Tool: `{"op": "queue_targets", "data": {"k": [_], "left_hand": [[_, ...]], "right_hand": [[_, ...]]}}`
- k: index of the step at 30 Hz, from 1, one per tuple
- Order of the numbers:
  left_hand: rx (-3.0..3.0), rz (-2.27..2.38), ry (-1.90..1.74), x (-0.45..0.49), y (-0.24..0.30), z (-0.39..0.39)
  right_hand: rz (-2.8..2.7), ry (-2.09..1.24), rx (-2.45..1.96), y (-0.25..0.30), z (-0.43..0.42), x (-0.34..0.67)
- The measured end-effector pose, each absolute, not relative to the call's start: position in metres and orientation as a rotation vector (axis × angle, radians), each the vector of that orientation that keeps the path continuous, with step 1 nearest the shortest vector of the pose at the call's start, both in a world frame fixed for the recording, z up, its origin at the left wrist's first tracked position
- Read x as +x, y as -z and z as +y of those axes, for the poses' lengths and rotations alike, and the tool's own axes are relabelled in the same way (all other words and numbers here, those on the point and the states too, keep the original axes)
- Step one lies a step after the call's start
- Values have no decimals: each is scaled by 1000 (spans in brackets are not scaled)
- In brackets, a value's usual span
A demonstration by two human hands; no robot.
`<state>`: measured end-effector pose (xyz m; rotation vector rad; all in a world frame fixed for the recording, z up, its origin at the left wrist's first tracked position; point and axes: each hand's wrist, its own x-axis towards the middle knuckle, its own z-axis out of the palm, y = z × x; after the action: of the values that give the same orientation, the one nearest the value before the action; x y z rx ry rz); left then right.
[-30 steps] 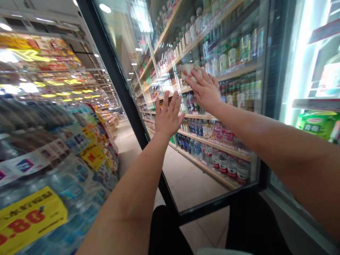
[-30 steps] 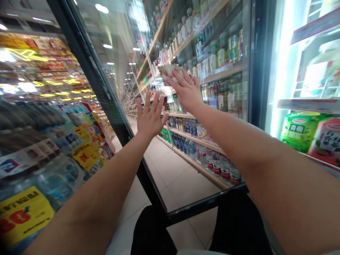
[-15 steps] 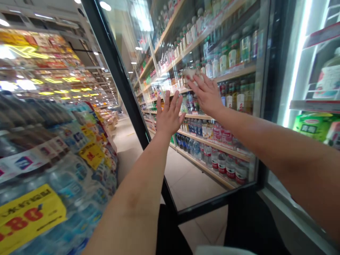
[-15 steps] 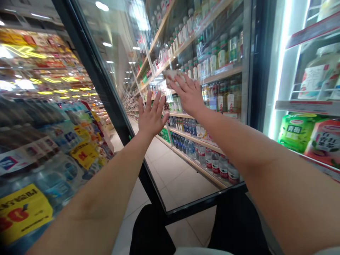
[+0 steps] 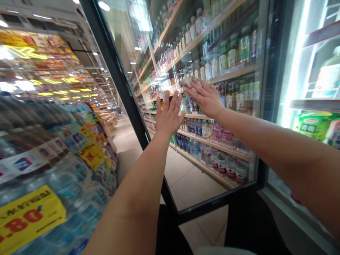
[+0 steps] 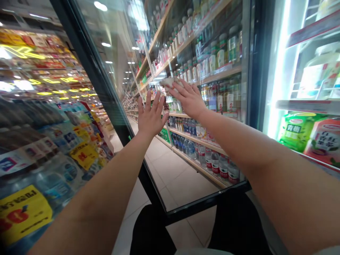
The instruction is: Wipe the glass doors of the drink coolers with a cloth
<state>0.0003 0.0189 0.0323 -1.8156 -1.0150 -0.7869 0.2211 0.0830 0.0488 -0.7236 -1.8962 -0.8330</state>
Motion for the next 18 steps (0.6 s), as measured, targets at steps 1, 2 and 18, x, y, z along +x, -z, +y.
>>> {"op": "queue_targets", "data": {"k": [1, 2, 18], "left_hand": [[-1810, -1016, 781, 0, -32, 19], [-1804, -1018, 776, 0, -32, 19], [-1801, -1020, 779, 0, -32, 18]], "right_hand": [[-1902, 830, -722, -50, 83, 223], [-1883, 814, -733, -52, 84, 224], [-1653, 688, -850, -54, 95, 221]]}}
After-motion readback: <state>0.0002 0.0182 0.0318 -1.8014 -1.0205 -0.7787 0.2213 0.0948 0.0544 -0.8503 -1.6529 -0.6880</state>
